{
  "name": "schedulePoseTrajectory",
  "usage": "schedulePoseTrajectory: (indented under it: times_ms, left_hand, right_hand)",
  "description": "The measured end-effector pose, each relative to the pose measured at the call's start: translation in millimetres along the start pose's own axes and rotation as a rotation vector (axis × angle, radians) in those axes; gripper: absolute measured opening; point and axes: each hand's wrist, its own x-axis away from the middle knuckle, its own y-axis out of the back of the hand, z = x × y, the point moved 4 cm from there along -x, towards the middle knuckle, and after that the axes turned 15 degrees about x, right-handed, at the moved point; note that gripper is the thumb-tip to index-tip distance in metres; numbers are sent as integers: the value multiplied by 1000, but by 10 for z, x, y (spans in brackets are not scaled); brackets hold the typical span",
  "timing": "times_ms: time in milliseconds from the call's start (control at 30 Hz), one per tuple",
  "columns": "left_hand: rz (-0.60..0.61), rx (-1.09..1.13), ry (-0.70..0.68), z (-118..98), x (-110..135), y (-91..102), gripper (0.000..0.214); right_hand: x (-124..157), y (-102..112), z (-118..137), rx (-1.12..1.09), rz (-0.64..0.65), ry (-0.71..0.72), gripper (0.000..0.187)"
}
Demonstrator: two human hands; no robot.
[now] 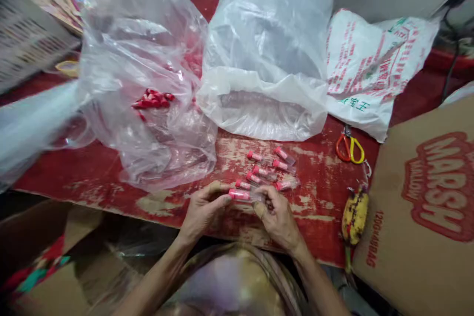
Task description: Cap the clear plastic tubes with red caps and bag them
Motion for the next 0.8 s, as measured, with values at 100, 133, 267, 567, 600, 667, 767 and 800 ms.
schedulePoseTrajectory:
  times_ms: [100, 133, 267, 567, 600, 667, 767, 800]
  left_hand:
    - [-27, -62, -33, -37, 37, -7, 17]
    - [-31, -68, -44, -48, 44, -11, 17]
    - [-21, -34, -80, -86, 56, -33, 16]
    - [31, -152, -197, -172, 63, -36, 14]
    - [40, -158, -188, -165, 61, -37, 14]
    - [69, -153, -195, -155, 58, -47, 14]
    - [79, -134, -225, -150, 55, -52, 15]
    - [62, -131, -229, -149, 53, -46, 15]
  right_hand:
    - [18, -55, -58, 8, -36, -59, 37]
    - [26, -65, -64, 3, -32, -69, 38]
    - [49, -76, -39, -39, 56, -58, 26]
    - [65, -66, -55, -42, 53, -64, 27]
    - [70, -66, -51, -47, 56, -51, 27]
    - [73, -65, -57, -35, 42, -28, 25]
    - [62, -68, -88, 2, 16, -30, 41]
    - [59, -70, -96, 3, 23, -38, 38]
